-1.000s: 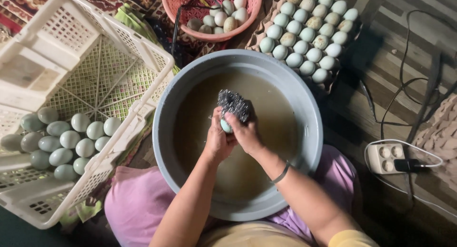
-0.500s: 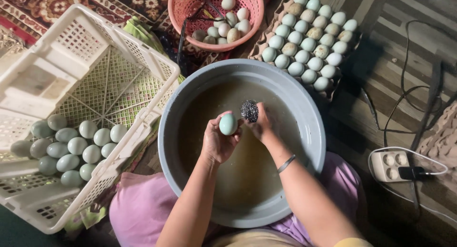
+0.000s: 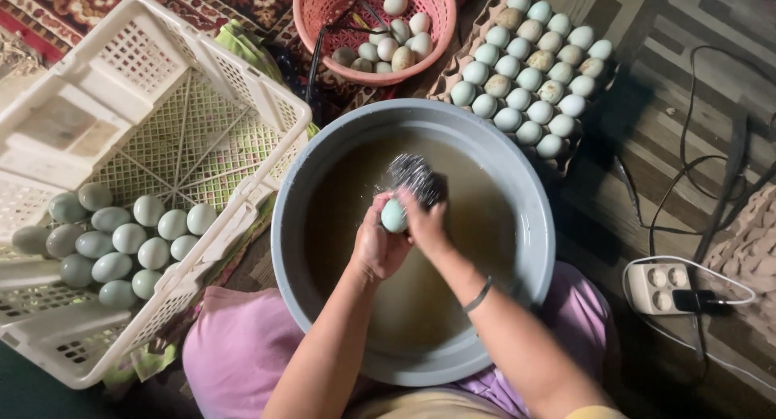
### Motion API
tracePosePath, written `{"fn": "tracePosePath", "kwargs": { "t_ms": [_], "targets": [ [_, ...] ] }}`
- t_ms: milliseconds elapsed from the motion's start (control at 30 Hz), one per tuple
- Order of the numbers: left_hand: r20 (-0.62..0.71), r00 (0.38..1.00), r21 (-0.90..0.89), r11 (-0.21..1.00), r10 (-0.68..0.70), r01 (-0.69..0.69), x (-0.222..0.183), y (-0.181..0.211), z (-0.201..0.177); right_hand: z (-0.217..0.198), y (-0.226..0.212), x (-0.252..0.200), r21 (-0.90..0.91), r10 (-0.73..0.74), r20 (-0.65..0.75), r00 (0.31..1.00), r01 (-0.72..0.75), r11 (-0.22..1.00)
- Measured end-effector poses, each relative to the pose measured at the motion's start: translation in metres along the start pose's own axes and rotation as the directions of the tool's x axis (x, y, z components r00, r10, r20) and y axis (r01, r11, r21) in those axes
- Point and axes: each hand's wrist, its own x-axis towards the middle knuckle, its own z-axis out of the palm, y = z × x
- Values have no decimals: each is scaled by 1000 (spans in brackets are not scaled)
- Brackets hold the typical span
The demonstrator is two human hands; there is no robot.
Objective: Washing individual eggs in a basin of water using a steel wool scrubber and transferring them from one container to another.
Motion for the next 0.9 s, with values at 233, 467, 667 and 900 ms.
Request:
{"fn": "tracePosePath", "kwargs": {
  "t_ms": [233, 467, 667, 900],
  "targets": [
    [-34, 998, -40, 998, 43, -44, 12, -11, -9, -4, -13, -15, -32, -119, 7, 993, 119, 992],
    [-24, 998, -21, 998, 58, -58, 11, -11, -12, -2, 7, -13, 107, -215, -89, 972, 224, 969],
    [-46, 995, -7, 996, 86, -87, 6, -12, 0, -10, -5, 4, 168, -299, -89, 950, 310, 936],
    [-140, 990, 16, 1000, -17, 19, 25, -21, -8, -7, 16, 1, 165, -66, -83, 994, 79, 983]
  ]
}}
